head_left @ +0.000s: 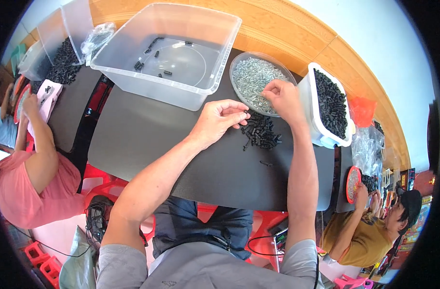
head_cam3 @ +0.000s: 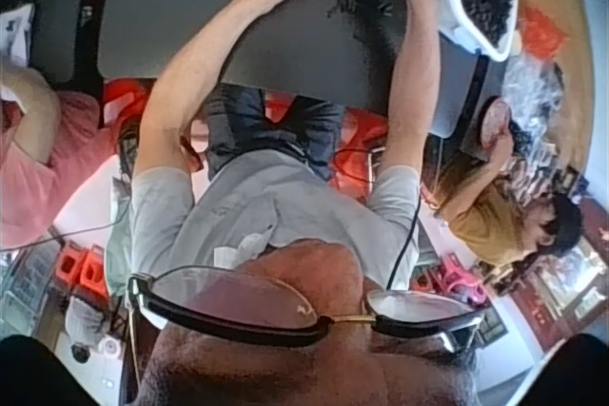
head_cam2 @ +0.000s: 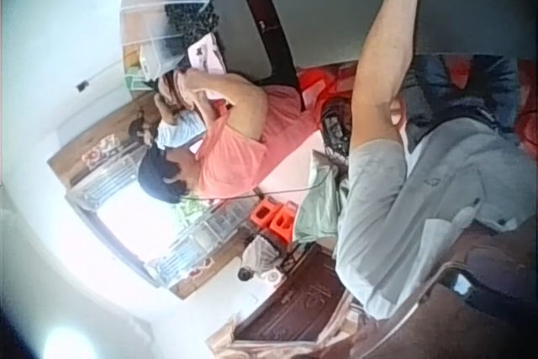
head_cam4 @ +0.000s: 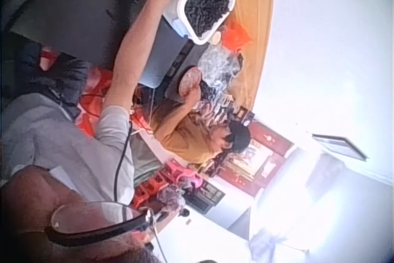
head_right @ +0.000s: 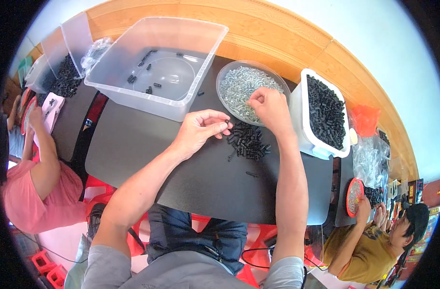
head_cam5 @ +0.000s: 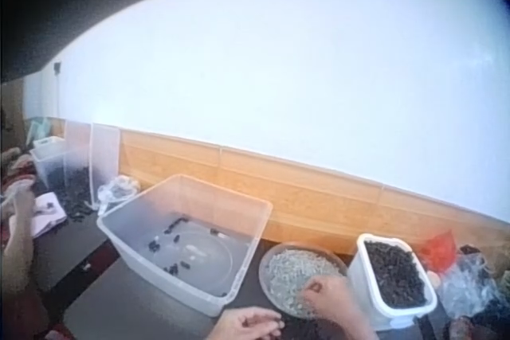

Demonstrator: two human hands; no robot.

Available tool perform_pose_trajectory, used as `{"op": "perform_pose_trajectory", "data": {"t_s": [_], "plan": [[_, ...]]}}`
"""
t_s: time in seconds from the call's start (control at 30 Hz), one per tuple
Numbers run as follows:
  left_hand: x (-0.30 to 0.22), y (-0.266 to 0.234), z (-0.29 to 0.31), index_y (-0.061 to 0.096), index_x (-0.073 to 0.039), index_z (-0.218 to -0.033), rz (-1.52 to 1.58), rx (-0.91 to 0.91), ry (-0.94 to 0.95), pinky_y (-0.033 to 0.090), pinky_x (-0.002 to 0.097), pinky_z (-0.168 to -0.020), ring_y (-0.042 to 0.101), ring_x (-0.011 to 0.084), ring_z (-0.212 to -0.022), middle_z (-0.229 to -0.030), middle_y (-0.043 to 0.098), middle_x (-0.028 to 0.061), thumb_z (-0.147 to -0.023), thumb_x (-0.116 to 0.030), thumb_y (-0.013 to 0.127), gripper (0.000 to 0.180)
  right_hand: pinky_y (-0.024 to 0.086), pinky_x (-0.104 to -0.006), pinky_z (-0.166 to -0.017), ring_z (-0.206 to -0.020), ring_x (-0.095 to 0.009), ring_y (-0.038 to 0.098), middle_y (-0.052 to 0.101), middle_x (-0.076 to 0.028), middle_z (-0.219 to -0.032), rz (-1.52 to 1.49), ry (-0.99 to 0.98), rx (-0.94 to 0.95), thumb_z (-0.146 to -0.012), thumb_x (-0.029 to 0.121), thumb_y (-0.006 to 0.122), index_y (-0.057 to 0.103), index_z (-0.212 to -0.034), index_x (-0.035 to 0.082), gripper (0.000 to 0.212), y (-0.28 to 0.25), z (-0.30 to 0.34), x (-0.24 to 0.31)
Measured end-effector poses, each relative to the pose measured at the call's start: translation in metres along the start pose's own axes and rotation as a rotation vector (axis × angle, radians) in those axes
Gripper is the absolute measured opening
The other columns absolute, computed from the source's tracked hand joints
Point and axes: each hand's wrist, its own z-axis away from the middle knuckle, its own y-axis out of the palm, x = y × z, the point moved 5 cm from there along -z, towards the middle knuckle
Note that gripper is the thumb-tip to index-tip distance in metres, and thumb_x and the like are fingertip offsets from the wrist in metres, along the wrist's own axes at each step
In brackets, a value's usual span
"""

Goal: The person repeatedly assembles small fasteners by picking up black plastic pieces and inserting metal screws into them by hand.

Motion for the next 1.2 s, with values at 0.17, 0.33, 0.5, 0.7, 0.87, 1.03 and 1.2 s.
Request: {"op": "perform_pose_trajectory", "data": {"t_s": [0.17,0.33,0.5,0.7,0.87,1.03,1.2], "plan": [[0.002,0.000,0.001,0.066,0.004,-0.118,0.005,-0.013,-0.024,0.056,0.0283,-0.078,0.071,0.0173,-0.091,-0.107,0.073,0.0141,-0.094,-0.006,0.070,0.026,0.054,-0.0274,-0.063,-0.070,-0.013,0.069,0.073,-0.008,-0.075,-0.372,0.034,0.228,-0.086,0.003,0.069,0.074,-0.090,-0.001,0.007,-0.005,0.011,0.023],[0.000,0.001,0.001,0.065,0.004,-0.118,-0.002,-0.018,-0.021,0.056,0.0282,-0.077,0.071,0.0179,-0.091,-0.107,0.073,0.0140,-0.094,-0.005,0.070,0.027,0.054,-0.0260,-0.062,-0.067,-0.012,0.067,0.073,-0.008,-0.076,-0.404,-0.056,0.379,-0.086,-0.003,0.065,0.073,-0.091,-0.003,0.010,0.001,0.026,0.056],[0.000,0.003,0.002,0.065,0.003,-0.118,0.024,-0.011,-0.033,0.056,0.0280,-0.076,0.071,0.0175,-0.090,-0.106,0.074,0.0127,-0.094,-0.005,0.070,0.026,0.054,-0.0267,-0.064,-0.068,-0.012,0.068,0.074,-0.009,-0.075,-0.299,-0.093,0.367,-0.083,-0.004,0.066,0.073,-0.089,-0.002,0.010,0.006,0.028,0.055],[0.000,0.001,0.002,0.065,0.003,-0.118,-0.024,-0.023,-0.020,0.056,0.0279,-0.076,0.071,0.0169,-0.091,-0.106,0.074,0.0118,-0.094,-0.005,0.070,0.025,0.055,-0.0270,-0.067,-0.072,-0.013,0.071,0.075,-0.010,-0.076,-0.225,-0.127,0.396,-0.082,0.000,0.068,0.073,-0.088,-0.003,0.008,0.006,0.030,0.064],[-0.002,0.001,0.001,0.065,0.003,-0.119,0.017,-0.046,-0.006,0.055,0.0274,-0.078,0.071,0.0160,-0.091,-0.106,0.074,0.0112,-0.094,-0.005,0.070,0.027,0.054,-0.0279,-0.065,-0.071,-0.012,0.070,0.074,-0.009,-0.079,-0.290,-0.143,0.336,-0.083,0.001,0.068,0.072,-0.092,-0.001,0.010,0.004,0.031,0.064],[-0.006,-0.001,0.006,0.067,0.001,-0.118,-0.027,-0.098,0.070,0.055,0.0264,-0.077,0.070,0.0136,-0.090,-0.106,0.074,0.0102,-0.094,-0.006,0.070,0.025,0.053,-0.0312,-0.065,-0.070,-0.015,0.069,0.072,-0.009,-0.075,-0.145,-0.178,0.202,-0.082,0.006,0.071,0.072,-0.090,0.000,0.010,-0.011,0.031,0.058],[-0.007,0.002,0.007,0.067,0.000,-0.118,-0.111,-0.061,0.096,0.054,0.0256,-0.076,0.070,0.0128,-0.090,-0.105,0.074,0.0098,-0.093,-0.006,0.070,0.025,0.055,-0.0404,-0.071,-0.076,-0.030,0.072,0.072,-0.014,-0.078,0.229,-0.188,0.421,-0.079,0.009,0.068,0.075,-0.083,0.005,0.010,0.007,0.050,0.040]]}}
